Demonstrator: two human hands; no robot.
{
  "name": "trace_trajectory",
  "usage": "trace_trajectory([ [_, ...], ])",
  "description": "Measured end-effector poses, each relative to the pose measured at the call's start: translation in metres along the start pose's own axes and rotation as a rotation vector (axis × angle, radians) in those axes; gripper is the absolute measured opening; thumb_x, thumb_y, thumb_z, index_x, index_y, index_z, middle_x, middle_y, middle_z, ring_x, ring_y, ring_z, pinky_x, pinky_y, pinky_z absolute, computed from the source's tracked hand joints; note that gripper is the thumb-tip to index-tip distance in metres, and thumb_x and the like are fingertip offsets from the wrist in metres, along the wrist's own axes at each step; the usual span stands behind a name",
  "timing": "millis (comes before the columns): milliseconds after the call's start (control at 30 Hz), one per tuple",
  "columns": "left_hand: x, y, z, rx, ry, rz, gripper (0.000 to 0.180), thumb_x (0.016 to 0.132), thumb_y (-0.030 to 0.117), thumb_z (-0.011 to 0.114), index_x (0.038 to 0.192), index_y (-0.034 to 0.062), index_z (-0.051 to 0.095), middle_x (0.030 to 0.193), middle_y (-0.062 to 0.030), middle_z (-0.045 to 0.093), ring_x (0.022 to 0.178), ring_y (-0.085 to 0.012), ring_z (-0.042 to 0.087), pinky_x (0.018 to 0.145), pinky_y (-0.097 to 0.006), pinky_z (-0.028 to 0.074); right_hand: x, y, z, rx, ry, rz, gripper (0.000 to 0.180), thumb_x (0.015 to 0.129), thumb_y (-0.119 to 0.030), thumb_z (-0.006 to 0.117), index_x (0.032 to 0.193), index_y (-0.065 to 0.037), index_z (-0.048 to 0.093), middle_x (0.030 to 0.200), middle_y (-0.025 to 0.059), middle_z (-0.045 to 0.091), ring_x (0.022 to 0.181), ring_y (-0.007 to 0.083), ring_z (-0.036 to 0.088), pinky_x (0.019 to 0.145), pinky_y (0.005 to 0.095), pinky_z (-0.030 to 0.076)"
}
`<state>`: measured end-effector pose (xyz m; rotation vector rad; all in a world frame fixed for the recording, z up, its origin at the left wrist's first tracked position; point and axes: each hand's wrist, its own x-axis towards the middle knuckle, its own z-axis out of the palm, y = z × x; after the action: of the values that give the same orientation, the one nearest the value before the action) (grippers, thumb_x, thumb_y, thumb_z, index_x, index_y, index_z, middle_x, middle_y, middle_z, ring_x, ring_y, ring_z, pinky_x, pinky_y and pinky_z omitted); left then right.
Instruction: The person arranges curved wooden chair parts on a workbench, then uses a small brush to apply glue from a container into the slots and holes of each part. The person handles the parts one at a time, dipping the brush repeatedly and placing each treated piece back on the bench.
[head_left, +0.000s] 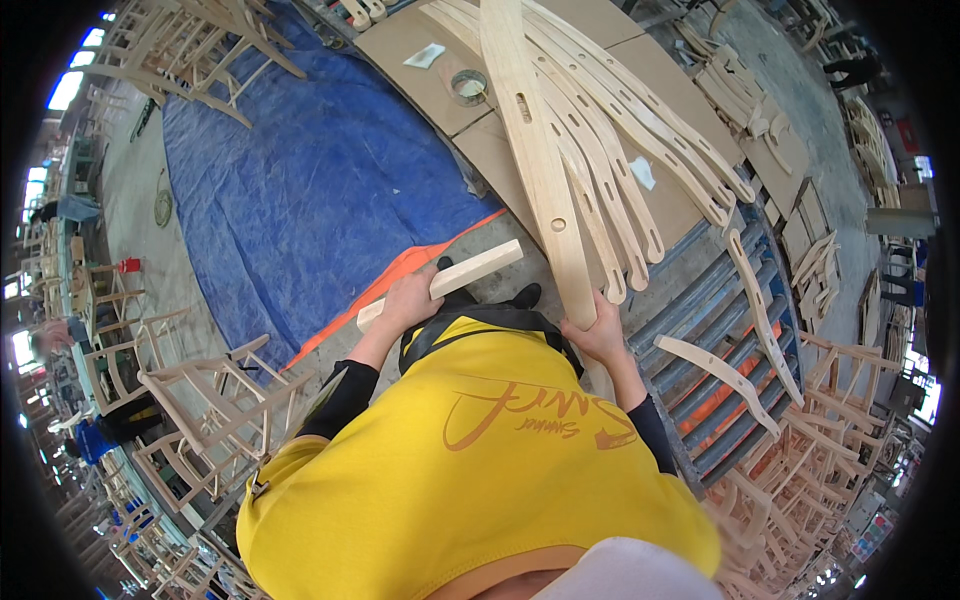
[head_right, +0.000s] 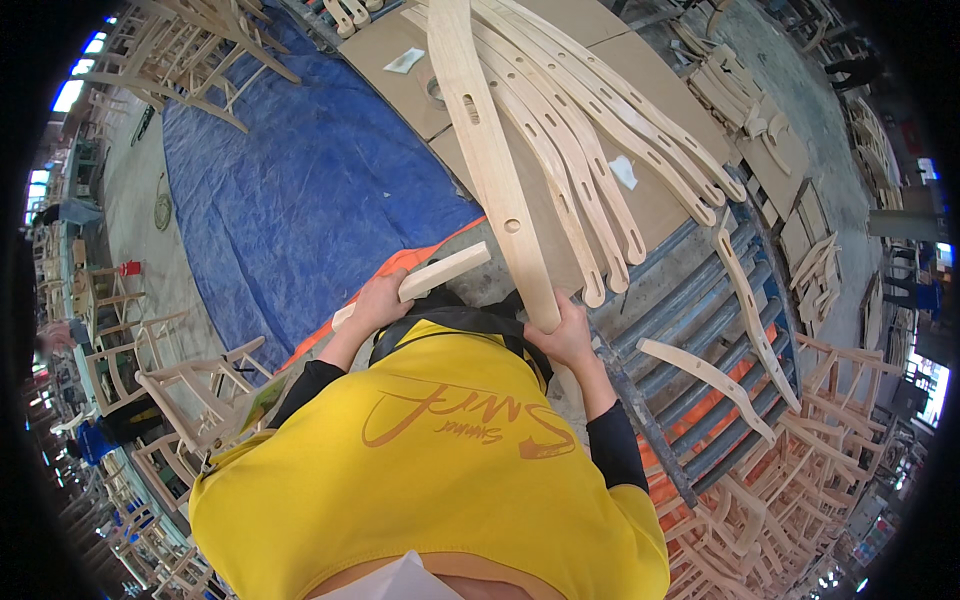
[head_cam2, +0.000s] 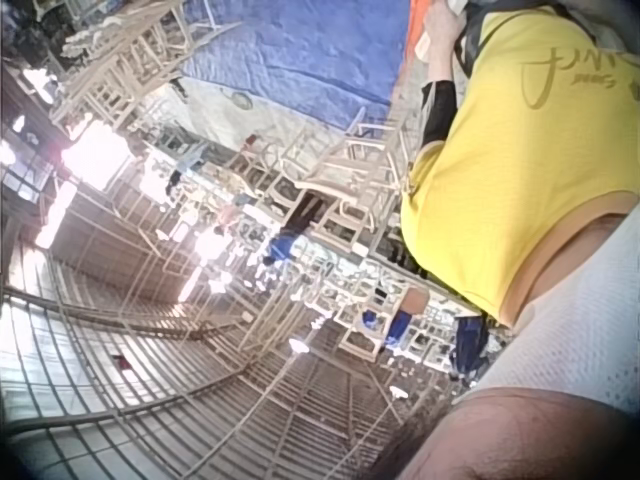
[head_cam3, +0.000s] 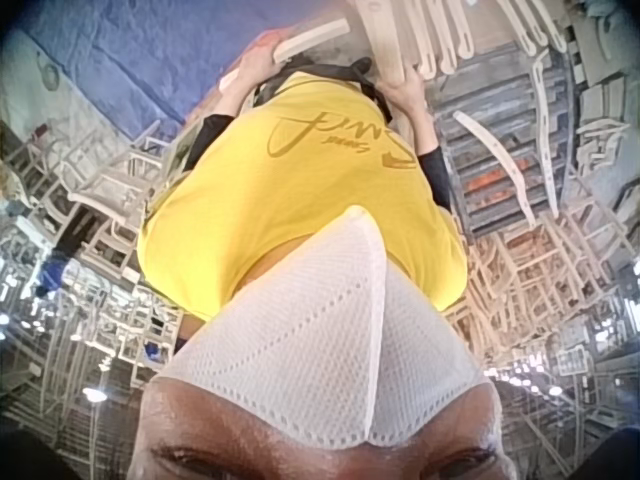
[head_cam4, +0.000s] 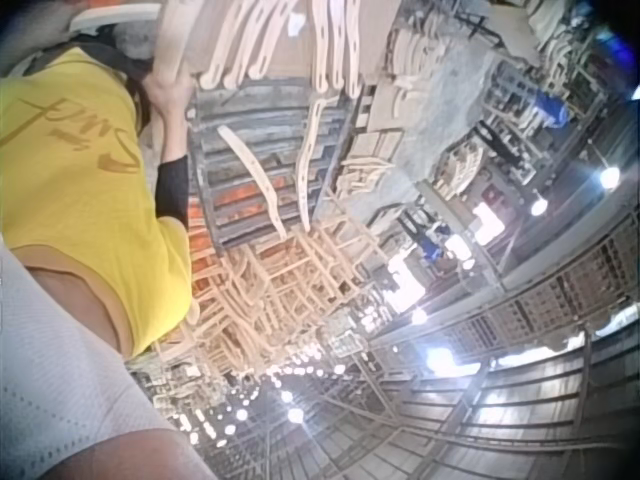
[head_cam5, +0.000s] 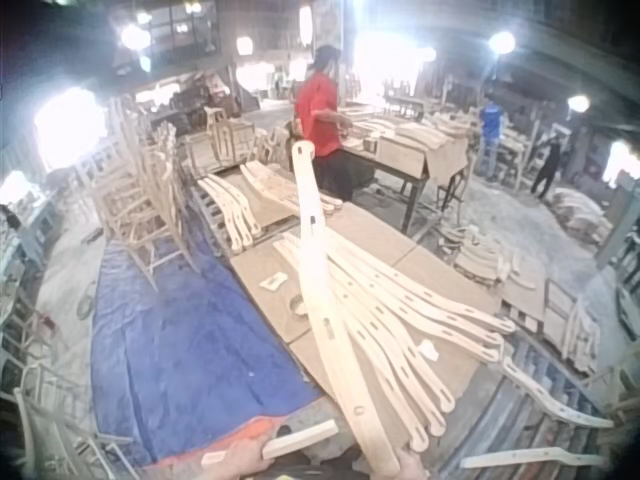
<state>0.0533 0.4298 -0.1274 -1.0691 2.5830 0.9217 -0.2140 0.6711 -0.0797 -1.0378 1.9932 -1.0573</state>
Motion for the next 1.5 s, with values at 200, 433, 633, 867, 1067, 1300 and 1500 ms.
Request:
trace_trajectory([
  [200,0.002,-0.003,0.007,-0.006,0.031,0.011,0.034,0.073,0.017,0.072,0.102,0.0057,0.06,0.089,-0.0213,0.07,0.089,-0.0403,0.068,0.078,-0.052,0.053,-0.003,0.007,0.0,0.075,-0.01,0.082,0.048,0.067,-0.019,0.079,0.11,-0.002,0.065,0.088,0.0167,0.072,0.084,0.0325,0.073,0.077,0.0382,0.056],
  [433,0.004,-0.001,0.009,-0.005,0.034,0.021,0.032,0.073,0.017,0.072,0.1,0.0054,0.06,0.088,-0.0207,0.069,0.089,-0.0408,0.067,0.078,-0.052,0.052,-0.004,0.016,-0.001,0.15,0.009,0.151,0.04,0.067,-0.015,0.078,0.103,-0.002,0.066,0.084,0.0113,0.07,0.078,0.0244,0.071,0.075,0.0357,0.054],
  [633,0.005,-0.003,0.005,-0.034,0.032,0.025,0.034,0.074,0.017,0.073,0.103,0.0057,0.06,0.09,-0.0207,0.07,0.091,-0.0413,0.067,0.079,-0.051,0.053,0.0,0.015,0.005,0.164,0.061,0.146,0.04,0.069,-0.016,0.077,0.105,-0.002,0.067,0.083,0.0112,0.071,0.079,0.0225,0.071,0.074,0.0356,0.055],
  [867,0.018,0.008,0.0,-0.001,0.034,0.067,0.04,0.076,0.021,0.074,0.111,0.0063,0.062,0.094,-0.0226,0.07,0.091,-0.0434,0.067,0.079,-0.052,0.053,-0.006,0.021,0.001,0.3,0.135,0.222,0.049,0.071,-0.016,0.076,0.117,-0.002,0.064,0.077,0.0101,0.07,0.063,0.0179,0.069,0.065,0.0329,0.055],
  [1067,0.029,-0.009,0.01,0.054,-0.056,0.076,0.04,0.075,0.025,0.078,0.106,0.0059,0.061,0.087,-0.0232,0.07,0.086,-0.0454,0.067,0.074,-0.053,0.053,-0.013,0.023,-0.02,0.393,0.255,0.297,0.049,0.072,-0.015,0.075,0.116,0.002,0.063,0.074,0.0087,0.068,0.059,0.0159,0.067,0.059,0.0316,0.055],
  [1300,0.052,0.008,0.003,0.111,-0.109,0.136,0.034,0.076,0.021,0.076,0.099,0.0044,0.059,0.086,-0.0249,0.07,0.087,-0.0465,0.067,0.073,-0.051,0.054,-0.05,0.047,-0.04,0.548,0.734,0.403,0.04,0.073,-0.014,0.072,0.107,0.004,0.063,0.075,0.0089,0.069,0.057,0.0163,0.066,0.058,0.0315,0.054],
  [1500,0.067,0.038,-0.009,0.172,-0.114,0.199,0.029,0.077,0.018,0.071,0.099,0.0044,0.06,0.087,-0.025,0.07,0.088,-0.0464,0.068,0.075,-0.053,0.054,-0.075,0.105,-0.065,0.565,1.125,0.65,0.03,0.078,-0.015,0.068,0.102,0.002,0.062,0.073,0.0064,0.066,0.059,0.0161,0.066,0.056,0.0312,0.053],
])
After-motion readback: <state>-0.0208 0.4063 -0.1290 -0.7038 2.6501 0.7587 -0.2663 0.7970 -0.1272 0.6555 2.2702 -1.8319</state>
